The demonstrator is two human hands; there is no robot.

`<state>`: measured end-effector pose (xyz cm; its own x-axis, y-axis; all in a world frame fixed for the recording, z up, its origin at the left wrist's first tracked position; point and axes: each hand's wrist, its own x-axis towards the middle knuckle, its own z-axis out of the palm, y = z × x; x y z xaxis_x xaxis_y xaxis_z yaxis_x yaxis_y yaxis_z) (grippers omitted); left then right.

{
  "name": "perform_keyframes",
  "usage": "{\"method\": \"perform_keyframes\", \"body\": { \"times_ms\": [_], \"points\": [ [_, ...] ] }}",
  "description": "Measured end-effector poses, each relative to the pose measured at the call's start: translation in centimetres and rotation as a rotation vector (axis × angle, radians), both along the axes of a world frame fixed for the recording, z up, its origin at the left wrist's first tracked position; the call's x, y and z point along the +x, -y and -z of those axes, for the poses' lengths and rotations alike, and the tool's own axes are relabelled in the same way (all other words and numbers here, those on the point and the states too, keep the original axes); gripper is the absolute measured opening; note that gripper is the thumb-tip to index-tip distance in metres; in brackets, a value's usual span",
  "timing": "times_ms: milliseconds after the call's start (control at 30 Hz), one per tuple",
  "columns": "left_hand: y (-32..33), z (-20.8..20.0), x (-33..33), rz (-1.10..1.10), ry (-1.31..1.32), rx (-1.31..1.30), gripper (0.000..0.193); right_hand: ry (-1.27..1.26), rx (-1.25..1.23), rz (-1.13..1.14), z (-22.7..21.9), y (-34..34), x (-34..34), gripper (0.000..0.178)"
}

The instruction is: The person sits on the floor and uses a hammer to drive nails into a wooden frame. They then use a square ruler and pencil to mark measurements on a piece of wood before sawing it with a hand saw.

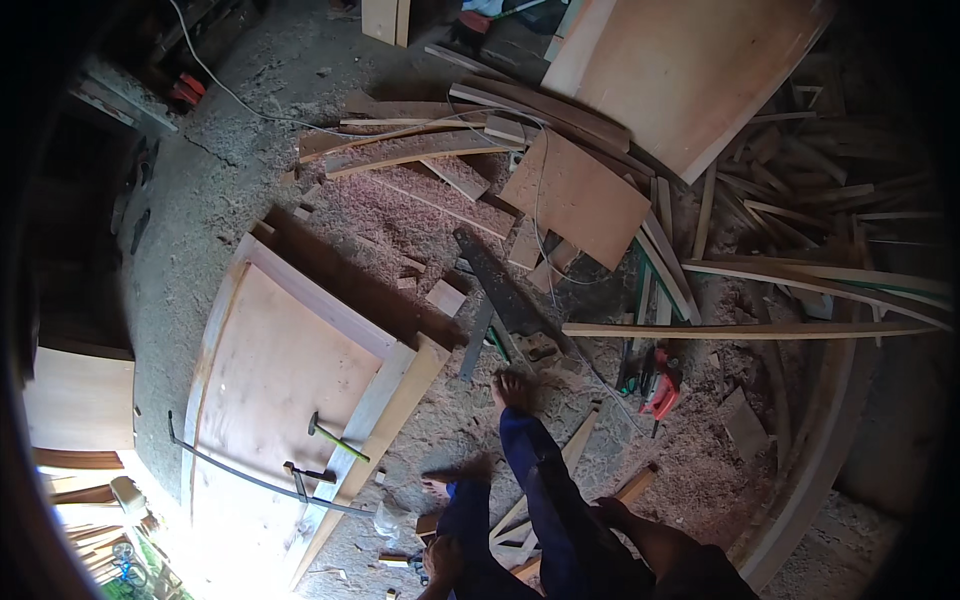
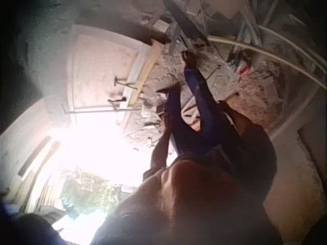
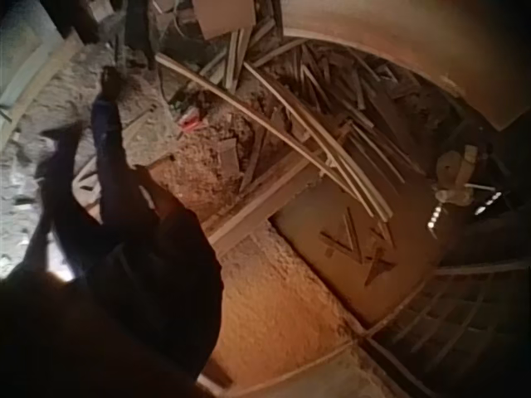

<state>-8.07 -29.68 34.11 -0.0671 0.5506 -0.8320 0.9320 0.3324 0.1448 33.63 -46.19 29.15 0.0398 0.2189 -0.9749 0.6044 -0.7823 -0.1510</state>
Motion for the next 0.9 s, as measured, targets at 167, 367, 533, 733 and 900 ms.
{"method": "perform_keyframes", "body": {
  "times_ms": [167, 367, 533, 733, 900],
  "points": [
    [-5.7, -3.2, 5.8, -0.021, 0.007, -0.048, 0.034, -0.056, 0.710, -0.405, 2.7, 1.9, 3.9, 0.034],
    [-10.8, -2.4, 6.7, -0.254, 0.253, 0.091, 0.032, -0.075, -0.121, 0.982, 1.2, -5.9, 4.3, 0.045],
    [-11.5, -1.0, 10.8, -0.090, 0.275, 0.081, 0.031, -0.087, -0.103, 0.983, 1.7, -8.7, 3.6, 0.047],
    [-16.2, -2.2, 10.1, 0.096, 0.465, 0.272, 0.030, 0.013, 0.664, -0.344, 10.0, -11.7, 4.4, 0.034],
    [-20.1, -2.0, 7.9, 0.113, 0.550, 0.289, 0.030, 0.241, 0.404, 0.006, 19.3, -31.4, 7.6, 0.042]
  ]
}}
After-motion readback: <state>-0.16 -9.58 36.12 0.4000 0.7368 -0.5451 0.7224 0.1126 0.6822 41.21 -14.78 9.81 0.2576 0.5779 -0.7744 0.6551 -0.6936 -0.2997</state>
